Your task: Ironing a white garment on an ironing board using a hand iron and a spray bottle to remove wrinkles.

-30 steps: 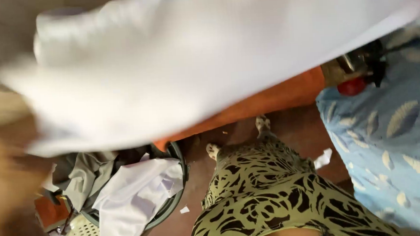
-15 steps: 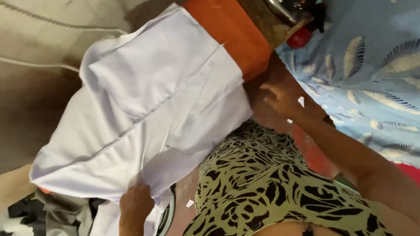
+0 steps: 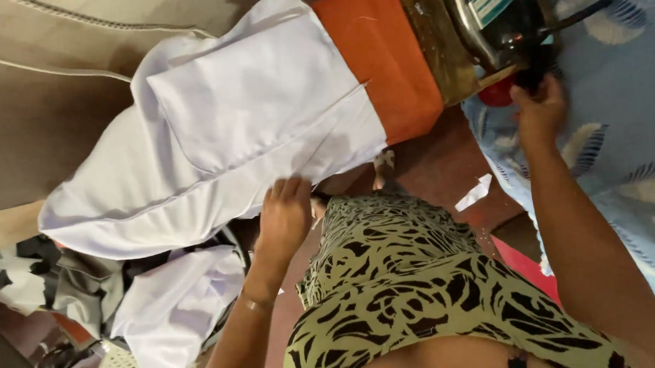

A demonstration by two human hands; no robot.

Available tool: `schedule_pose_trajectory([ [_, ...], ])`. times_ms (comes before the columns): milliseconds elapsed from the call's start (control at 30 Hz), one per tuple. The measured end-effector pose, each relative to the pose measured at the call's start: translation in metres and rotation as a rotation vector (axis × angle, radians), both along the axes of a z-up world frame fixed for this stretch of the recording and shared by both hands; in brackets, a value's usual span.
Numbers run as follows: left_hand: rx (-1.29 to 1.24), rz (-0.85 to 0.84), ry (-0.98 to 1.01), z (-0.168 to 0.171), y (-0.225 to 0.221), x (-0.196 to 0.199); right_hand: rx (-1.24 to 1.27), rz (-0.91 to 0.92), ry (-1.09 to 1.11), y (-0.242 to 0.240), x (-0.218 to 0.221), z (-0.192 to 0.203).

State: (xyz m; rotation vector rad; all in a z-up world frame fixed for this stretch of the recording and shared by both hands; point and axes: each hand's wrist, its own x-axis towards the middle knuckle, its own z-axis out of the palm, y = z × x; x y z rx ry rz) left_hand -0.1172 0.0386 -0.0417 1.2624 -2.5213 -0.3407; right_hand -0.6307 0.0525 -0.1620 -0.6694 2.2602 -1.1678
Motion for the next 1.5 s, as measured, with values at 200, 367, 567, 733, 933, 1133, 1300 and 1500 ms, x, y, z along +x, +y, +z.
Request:
schedule_pose_trajectory([
  [200, -0.436, 0.089, 0.054, -0.053, -0.047, -0.087, -0.002, 0.123, -0.027, -0.001, -0.054, -0.049],
  [367, -0.332, 0.084, 0.139, -0.059, -0.045, -0.133, -0.094, 0.185, 0.084, 0.027, -0.071, 0.015],
  [567, 0.403, -0.084, 0.459, -0.010, -0.031, -0.217, -0.020, 0.520, 0.315, 0.073, -0.062, 0.098],
  [733, 0.798, -0.085, 0.617, 0.029, -0.027, -0.251, -0.333, 0.872, 0.402, 0.037, 0.012, 0.172],
  [933, 0.715, -0.030, 0.787, 0.032, -0.018, -0.254, -0.607, 1.079, 0.198, 0.003, 0.064, 0.201],
  [1133, 0.755, -0.133, 0.953, 0.051, -0.003, -0.235, -0.659, 1.455, -0.304, -0.037, 0.121, 0.225],
  [1300, 0.217, 0.025, 0.764, -0.008, -0.007, -0.201, -0.422, 1.426, -0.445, -0.047, 0.124, 0.184],
  [1500, -0.195, 0.434, 0.040, -0.052, -0.013, -0.143, -0.110, 1.372, -0.287, -0.072, 0.138, 0.171],
])
